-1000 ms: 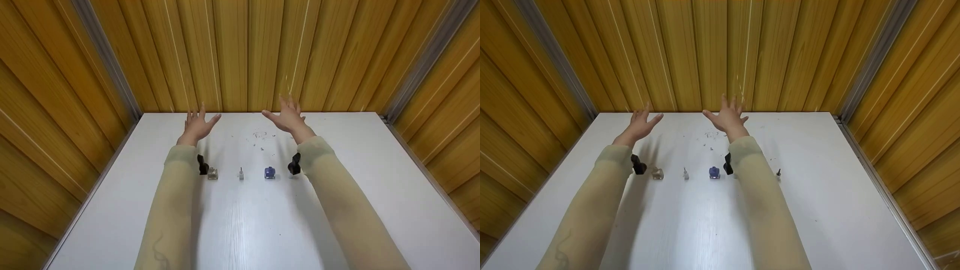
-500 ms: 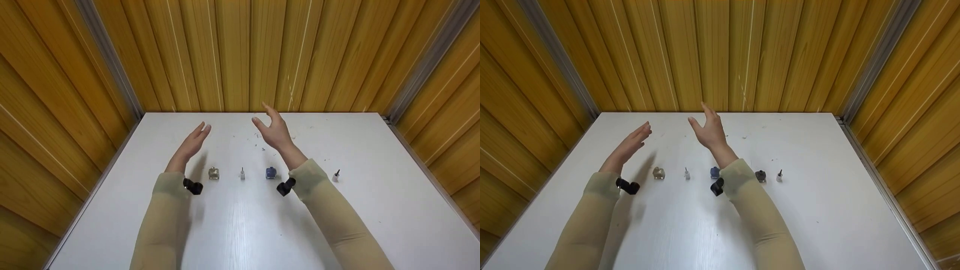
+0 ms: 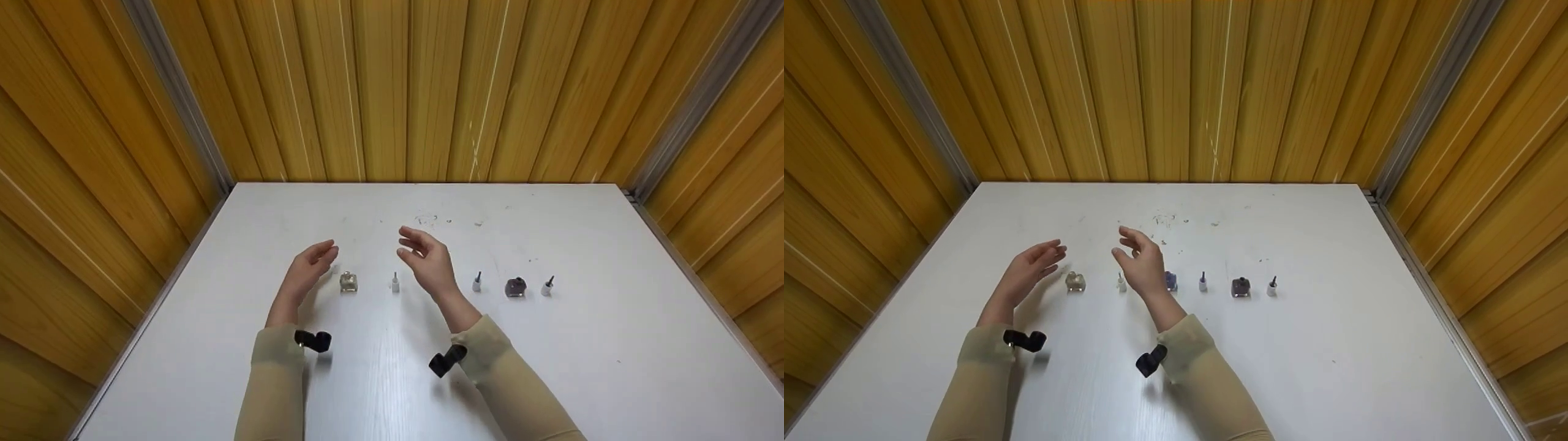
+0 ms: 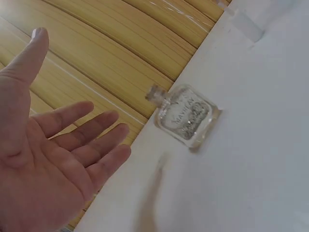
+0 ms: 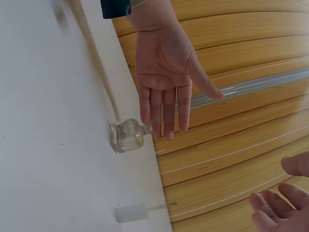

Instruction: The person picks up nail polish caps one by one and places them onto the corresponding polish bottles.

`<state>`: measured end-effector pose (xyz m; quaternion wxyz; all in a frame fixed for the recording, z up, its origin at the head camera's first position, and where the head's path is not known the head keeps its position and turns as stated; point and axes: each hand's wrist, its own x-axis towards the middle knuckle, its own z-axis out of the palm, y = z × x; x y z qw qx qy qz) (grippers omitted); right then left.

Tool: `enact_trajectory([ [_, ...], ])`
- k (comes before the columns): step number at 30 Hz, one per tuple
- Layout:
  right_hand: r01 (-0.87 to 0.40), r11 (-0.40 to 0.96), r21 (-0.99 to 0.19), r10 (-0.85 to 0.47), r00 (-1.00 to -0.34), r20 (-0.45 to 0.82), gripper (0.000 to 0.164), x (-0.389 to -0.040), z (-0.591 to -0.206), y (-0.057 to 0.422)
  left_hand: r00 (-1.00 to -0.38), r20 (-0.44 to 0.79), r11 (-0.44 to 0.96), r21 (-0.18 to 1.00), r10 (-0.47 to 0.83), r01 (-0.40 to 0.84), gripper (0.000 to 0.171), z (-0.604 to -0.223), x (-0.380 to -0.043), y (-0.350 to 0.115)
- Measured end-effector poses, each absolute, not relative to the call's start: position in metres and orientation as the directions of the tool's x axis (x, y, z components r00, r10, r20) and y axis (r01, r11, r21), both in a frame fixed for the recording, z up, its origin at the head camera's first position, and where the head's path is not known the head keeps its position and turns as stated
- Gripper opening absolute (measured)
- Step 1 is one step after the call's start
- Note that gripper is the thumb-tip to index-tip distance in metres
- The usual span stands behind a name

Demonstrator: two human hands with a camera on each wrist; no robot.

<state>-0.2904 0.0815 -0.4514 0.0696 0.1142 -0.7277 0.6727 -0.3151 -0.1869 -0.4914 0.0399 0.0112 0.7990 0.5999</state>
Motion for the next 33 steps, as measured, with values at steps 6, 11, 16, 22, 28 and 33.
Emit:
enact_trajectory([
  [6,-0.183,0.07,-0.981,-0.057,-0.982,0.18,0.048,-0.289,-0.482,0.076,-0.988,-0.13,0.189,0.975,0.079,-0.114,0.06,-0.514,-0.307,-0.186],
  [11,-0.144,0.091,-0.985,-0.052,-0.989,0.14,0.049,-0.292,-0.503,0.074,-0.99,-0.11,0.163,0.982,0.086,-0.095,0.064,-0.527,-0.304,-0.184],
  [16,-0.114,0.136,-0.984,-0.071,-0.992,0.105,0.05,-0.294,-0.517,0.072,-0.993,-0.065,0.17,0.984,0.095,-0.049,0.057,-0.533,-0.306,-0.182],
  [22,-0.081,0.168,-0.983,-0.074,-0.995,0.069,0.05,-0.294,-0.529,0.07,-0.993,-0.045,0.223,0.975,0.107,-0.021,0.054,-0.535,-0.307,-0.178],
  [28,-0.072,0.214,-0.974,-0.065,-0.996,0.06,0.048,-0.293,-0.535,0.071,-0.995,-0.037,0.272,0.962,0.091,-0.011,0.051,-0.538,-0.308,-0.175],
  [33,-0.079,0.245,-0.966,-0.048,-0.996,0.069,0.043,-0.295,-0.538,0.071,-0.997,-0.018,0.312,0.95,0.078,0.007,0.049,-0.539,-0.308,-0.174],
])
